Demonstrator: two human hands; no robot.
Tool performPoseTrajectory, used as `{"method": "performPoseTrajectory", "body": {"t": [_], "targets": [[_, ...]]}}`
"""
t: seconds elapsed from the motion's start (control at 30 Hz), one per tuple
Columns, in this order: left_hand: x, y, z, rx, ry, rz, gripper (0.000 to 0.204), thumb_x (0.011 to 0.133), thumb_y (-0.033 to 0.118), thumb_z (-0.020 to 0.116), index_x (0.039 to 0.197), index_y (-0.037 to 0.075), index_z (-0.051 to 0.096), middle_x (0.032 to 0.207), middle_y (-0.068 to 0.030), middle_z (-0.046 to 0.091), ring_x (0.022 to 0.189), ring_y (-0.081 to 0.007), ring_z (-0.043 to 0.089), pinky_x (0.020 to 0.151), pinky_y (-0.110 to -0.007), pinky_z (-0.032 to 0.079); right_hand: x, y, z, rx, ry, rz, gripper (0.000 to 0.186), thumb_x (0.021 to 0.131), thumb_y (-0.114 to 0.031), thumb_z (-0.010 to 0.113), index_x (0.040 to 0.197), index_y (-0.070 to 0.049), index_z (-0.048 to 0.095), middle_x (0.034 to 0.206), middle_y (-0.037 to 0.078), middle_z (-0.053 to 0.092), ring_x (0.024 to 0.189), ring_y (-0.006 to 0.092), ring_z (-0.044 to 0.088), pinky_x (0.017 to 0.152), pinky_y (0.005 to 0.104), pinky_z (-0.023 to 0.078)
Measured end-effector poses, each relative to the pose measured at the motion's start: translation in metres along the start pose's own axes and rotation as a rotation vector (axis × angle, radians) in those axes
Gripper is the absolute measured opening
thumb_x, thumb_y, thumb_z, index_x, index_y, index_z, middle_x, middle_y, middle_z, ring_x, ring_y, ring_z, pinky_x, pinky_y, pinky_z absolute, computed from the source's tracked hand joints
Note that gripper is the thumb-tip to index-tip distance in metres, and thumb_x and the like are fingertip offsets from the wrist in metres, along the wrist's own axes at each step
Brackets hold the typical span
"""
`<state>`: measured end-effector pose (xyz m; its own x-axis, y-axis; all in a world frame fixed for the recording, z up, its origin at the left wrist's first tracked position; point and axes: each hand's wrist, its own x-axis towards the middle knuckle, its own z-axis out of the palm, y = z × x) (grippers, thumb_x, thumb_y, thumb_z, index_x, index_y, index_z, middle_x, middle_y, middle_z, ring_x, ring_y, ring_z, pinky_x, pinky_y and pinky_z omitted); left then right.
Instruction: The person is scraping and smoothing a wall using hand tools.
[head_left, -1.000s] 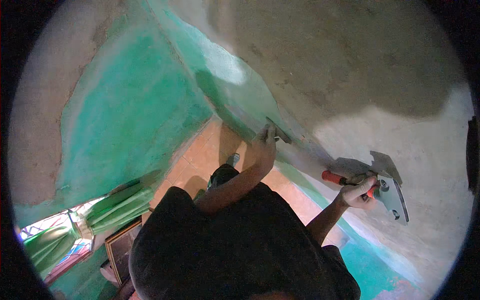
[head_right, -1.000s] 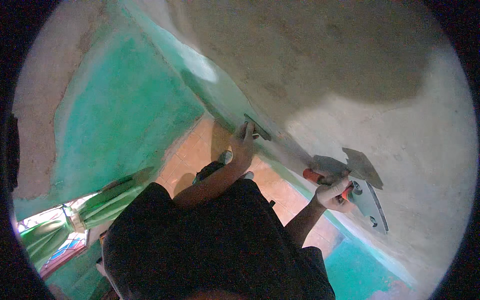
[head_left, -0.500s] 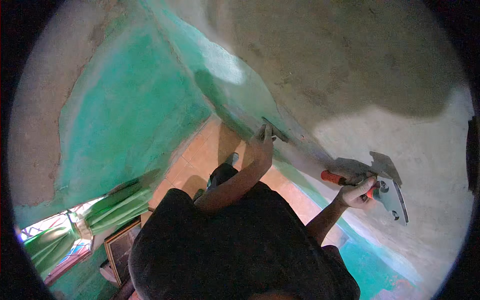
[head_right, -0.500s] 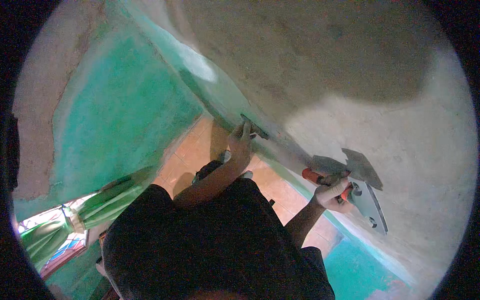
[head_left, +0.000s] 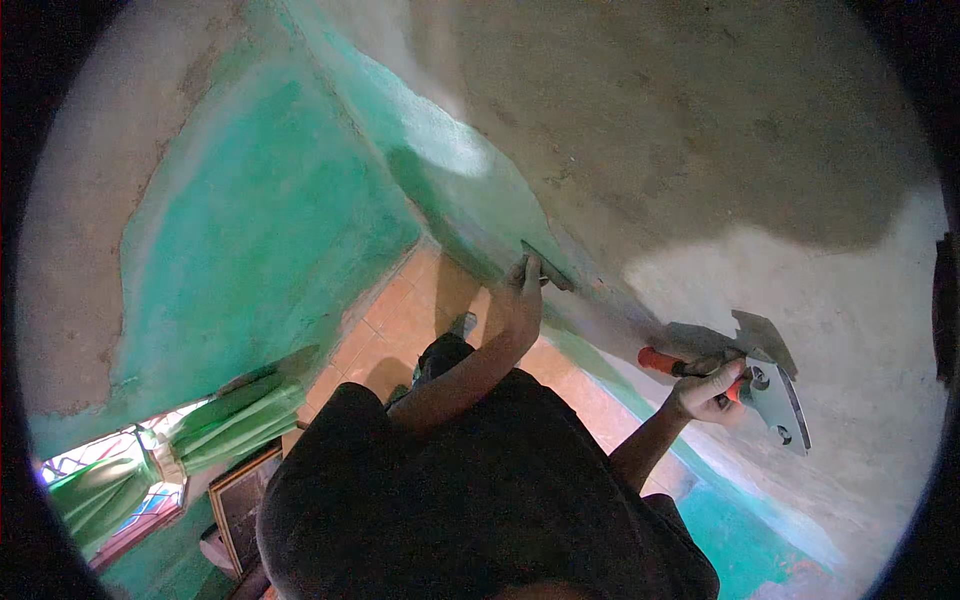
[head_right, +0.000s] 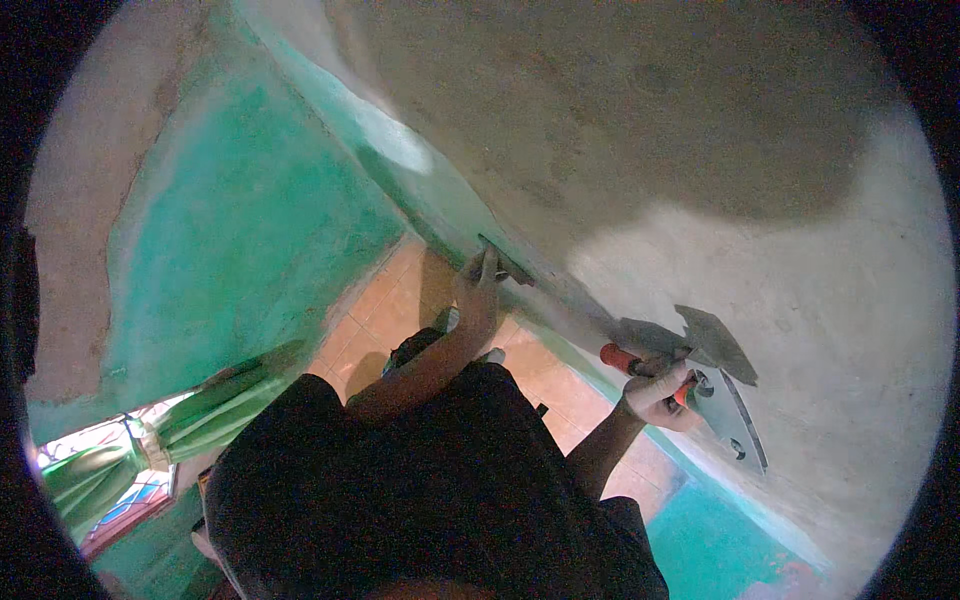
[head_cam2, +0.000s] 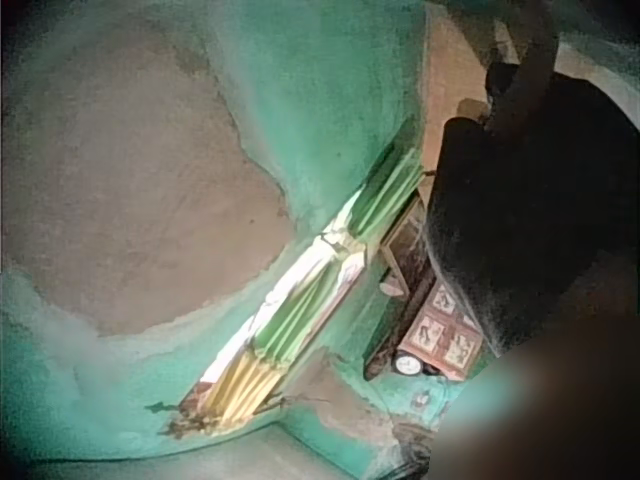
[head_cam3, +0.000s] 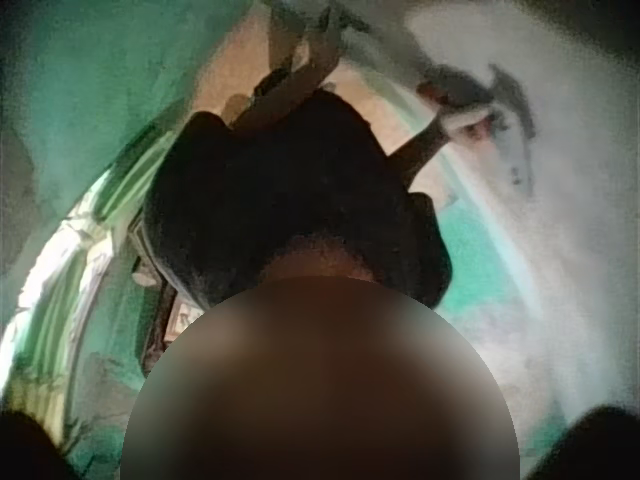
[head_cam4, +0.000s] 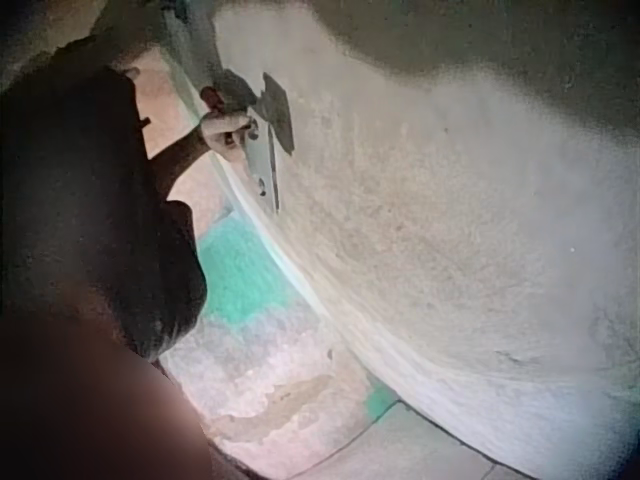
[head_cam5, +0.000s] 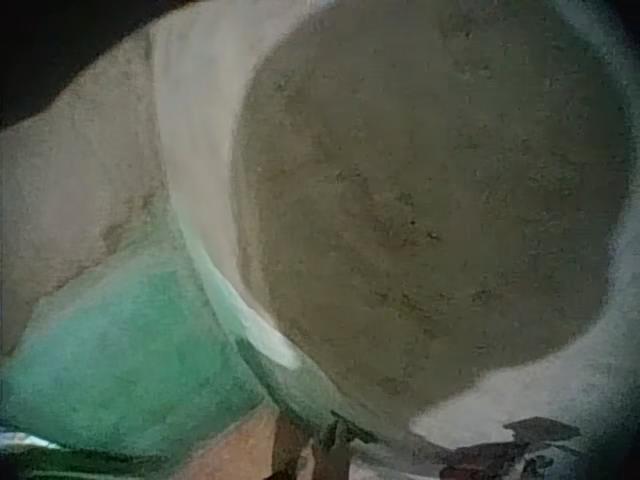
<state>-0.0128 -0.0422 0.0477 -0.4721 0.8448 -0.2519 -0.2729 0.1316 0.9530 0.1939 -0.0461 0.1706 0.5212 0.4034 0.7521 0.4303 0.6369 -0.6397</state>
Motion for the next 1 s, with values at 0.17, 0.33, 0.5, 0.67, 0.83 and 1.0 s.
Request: {"method": "performPoseTrajectory", "body": {"t": [0.17,0.33,0.5,0.67,0.83,1.0], "targets": [[0.004,-0.011,0.004,-0.09,-0.052,0.107,0.038,0.095,0.031,0.04,0.099,-0.004,0.056,0.093,-0.012,0.062,0.088,-0.0213,0.06,0.083,-0.034,0.045,0.001,0.004,0.001,-0.099,-0.009,-0.056,0.024,0.08,-0.014,0.063,0.086,0.007,0.052,0.074,0.014,0.059,0.063,0.02,0.056,0.059,0.0293,0.045],[0.002,-0.008,0.004,-0.047,-0.014,0.069,0.034,0.095,0.028,0.043,0.097,-0.003,0.059,0.09,-0.0103,0.063,0.084,-0.0185,0.06,0.081,-0.032,0.046,0.005,-0.008,0.019,-0.022,0.086,-0.124,0.024,0.078,-0.015,0.065,0.082,0.006,0.055,0.074,0.014,0.058,0.063,0.0201,0.056,0.059,0.03,0.045],[0.013,-0.02,-0.004,-0.001,0.057,-0.065,0.037,0.096,0.028,0.037,0.089,-0.002,0.058,0.086,-0.0111,0.062,0.084,-0.0208,0.06,0.083,-0.034,0.045,-0.001,0.013,-0.003,-0.149,0.055,-0.105,0.023,0.079,-0.016,0.064,0.081,0.006,0.056,0.074,0.014,0.059,0.065,0.0203,0.057,0.06,0.0306,0.046],[0.001,-0.009,0.003,-0.053,-0.052,0.131,0.034,0.096,0.026,0.038,0.086,0.0,0.058,0.082,-0.0104,0.061,0.082,-0.0212,0.06,0.08,-0.035,0.046,0.004,-0.012,0.014,-0.063,0.009,-0.061,0.022,0.079,-0.015,0.064,0.079,0.005,0.055,0.071,0.013,0.06,0.063,0.0196,0.057,0.059,0.0311,0.046],[0.006,-0.023,0.007,-0.143,0.0,0.161,0.03,0.095,0.023,0.041,0.087,0.001,0.058,0.082,-0.008,0.06,0.082,-0.0181,0.059,0.078,-0.035,0.046,0.004,-0.009,0.015,-0.064,0.063,-0.095,0.021,0.079,-0.014,0.063,0.077,0.004,0.055,0.068,0.012,0.059,0.058,0.0179,0.055,0.055,0.0289,0.044],[0.022,-0.038,-0.009,-0.058,0.073,-0.024,0.027,0.094,0.023,0.046,0.095,-0.001,0.058,0.087,-0.0069,0.061,0.081,-0.0147,0.057,0.078,-0.033,0.046,0.004,-0.01,0.016,-0.065,0.072,-0.119,0.021,0.079,-0.015,0.064,0.076,0.004,0.054,0.068,0.011,0.059,0.056,0.0178,0.054,0.054,0.0278,0.043]]}}
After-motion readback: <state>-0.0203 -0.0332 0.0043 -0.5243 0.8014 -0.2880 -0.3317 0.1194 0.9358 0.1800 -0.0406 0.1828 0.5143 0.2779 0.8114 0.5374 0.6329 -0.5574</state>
